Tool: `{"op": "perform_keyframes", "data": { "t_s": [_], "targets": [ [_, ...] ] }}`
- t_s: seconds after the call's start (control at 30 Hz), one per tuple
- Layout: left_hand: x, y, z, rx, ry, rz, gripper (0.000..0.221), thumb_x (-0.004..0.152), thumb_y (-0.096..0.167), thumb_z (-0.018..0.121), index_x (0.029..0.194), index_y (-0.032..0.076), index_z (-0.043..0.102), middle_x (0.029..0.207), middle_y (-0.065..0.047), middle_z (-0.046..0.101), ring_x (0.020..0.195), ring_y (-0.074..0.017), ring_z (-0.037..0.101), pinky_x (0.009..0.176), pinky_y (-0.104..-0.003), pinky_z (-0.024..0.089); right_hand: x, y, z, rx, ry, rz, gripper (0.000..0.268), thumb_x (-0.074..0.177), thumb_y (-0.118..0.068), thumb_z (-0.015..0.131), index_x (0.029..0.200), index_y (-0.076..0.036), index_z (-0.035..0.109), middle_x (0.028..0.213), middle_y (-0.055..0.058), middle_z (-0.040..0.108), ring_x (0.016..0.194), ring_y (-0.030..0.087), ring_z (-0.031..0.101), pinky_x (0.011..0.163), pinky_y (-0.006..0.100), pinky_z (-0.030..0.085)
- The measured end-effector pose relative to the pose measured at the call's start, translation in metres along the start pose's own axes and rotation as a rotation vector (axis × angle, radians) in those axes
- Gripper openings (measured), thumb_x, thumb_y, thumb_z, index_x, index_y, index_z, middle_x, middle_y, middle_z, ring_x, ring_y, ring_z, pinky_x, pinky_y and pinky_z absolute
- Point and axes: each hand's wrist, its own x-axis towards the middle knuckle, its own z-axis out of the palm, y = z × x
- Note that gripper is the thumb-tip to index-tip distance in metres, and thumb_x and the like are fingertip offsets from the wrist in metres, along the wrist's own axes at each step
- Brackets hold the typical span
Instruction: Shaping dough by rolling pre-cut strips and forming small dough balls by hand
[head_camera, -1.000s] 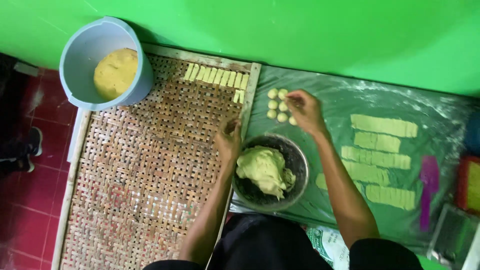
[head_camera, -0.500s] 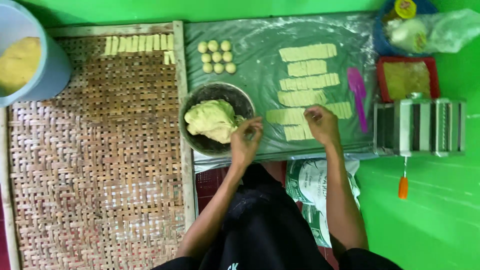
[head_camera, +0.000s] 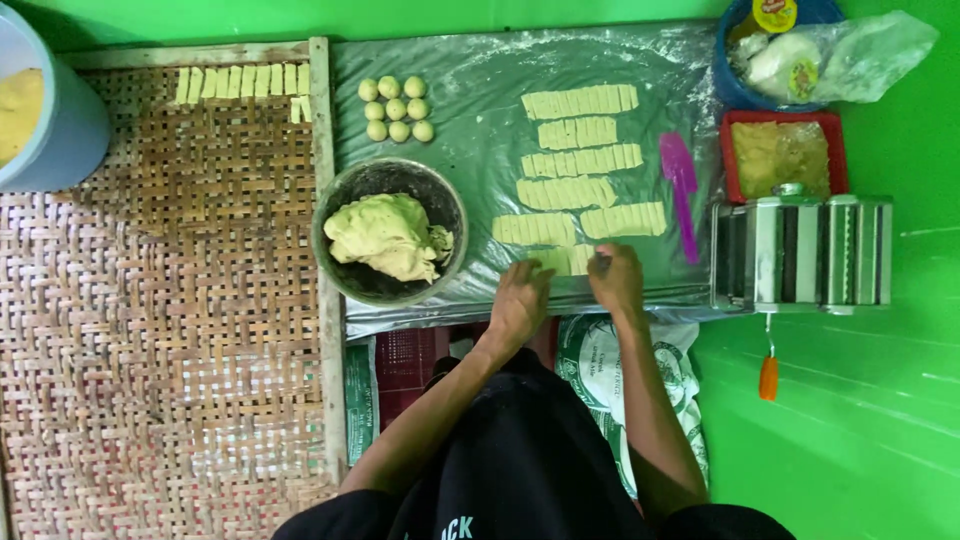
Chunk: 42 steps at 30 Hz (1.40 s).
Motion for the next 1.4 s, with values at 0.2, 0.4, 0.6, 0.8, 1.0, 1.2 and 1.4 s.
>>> {"op": "perform_keyframes", "data": {
  "t_s": [0.2,0.4,0.6,0.8,1.0,1.2,1.4],
  "targets": [
    [0.032,0.026,0.042,0.240,-0.062,0.044,0.045,0.094,0.016,0.058,0.139,0.016,0.063,0.151,-0.018,0.048,0.142,-0.0382,0.042,0.111,-0.050,0.038,0.002,0.010,0.014,0.188,-0.007,0.113,0.034,0.082,-0.027,0.075,0.110,-0.007,0.072,0.098,0.018,0.072,0.099,0.040,0.070,0.089,0.049,0.056],
    [0.048,0.031,0.060,0.335,-0.032,0.073,0.040,0.097,0.013,0.055,0.135,0.016,0.063,0.155,-0.019,0.045,0.145,-0.0396,0.040,0.112,-0.050,0.038,0.019,0.021,0.022,0.234,-0.093,0.265,0.027,0.081,-0.032,0.075,0.102,-0.014,0.072,0.096,0.008,0.076,0.100,0.030,0.073,0.088,0.044,0.058],
    [0.061,0.038,0.069,0.370,-0.045,-0.011,0.033,0.100,0.021,0.056,0.131,0.015,0.065,0.155,-0.018,0.042,0.146,-0.0371,0.039,0.109,-0.048,0.042,0.019,0.005,0.002,0.203,-0.099,0.143,0.025,0.083,-0.030,0.074,0.095,-0.009,0.070,0.092,0.016,0.074,0.099,0.039,0.071,0.087,0.050,0.057],
    [0.074,0.036,0.075,0.351,-0.118,-0.076,0.022,0.101,0.027,0.058,0.115,0.014,0.070,0.151,-0.015,0.047,0.146,-0.0338,0.040,0.106,-0.046,0.043,0.018,0.019,-0.007,0.387,-0.164,0.222,0.024,0.081,-0.020,0.072,0.104,-0.010,0.073,0.093,0.010,0.075,0.096,0.032,0.073,0.084,0.048,0.056],
    [0.076,0.030,0.071,0.193,-0.032,0.056,0.025,0.096,0.025,0.065,0.113,0.008,0.068,0.127,-0.016,0.062,0.129,-0.0362,0.057,0.094,-0.047,0.052,0.001,0.022,-0.039,0.565,-0.205,0.273,0.020,0.085,-0.022,0.075,0.104,-0.016,0.076,0.097,0.006,0.076,0.093,0.018,0.072,0.083,0.036,0.055],
    [0.049,0.046,0.039,-0.429,0.034,-0.117,0.011,0.101,0.026,0.062,0.110,0.022,0.065,0.104,0.003,0.068,0.105,-0.0210,0.069,0.089,-0.035,0.054,-0.005,-0.008,-0.078,0.712,-0.202,0.281,0.020,0.085,-0.015,0.076,0.105,-0.011,0.076,0.097,0.008,0.070,0.091,0.014,0.069,0.083,0.030,0.054],
    [0.049,0.057,-0.038,-0.858,0.129,-0.411,0.009,0.100,0.012,0.069,0.108,0.012,0.066,0.098,-0.011,0.076,0.105,-0.0315,0.074,0.096,-0.046,0.057,0.024,-0.072,-0.092,0.818,-0.297,0.120,0.014,0.089,-0.008,0.076,0.103,-0.006,0.074,0.091,0.007,0.069,0.085,0.011,0.066,0.082,0.026,0.054]
  ]
}}
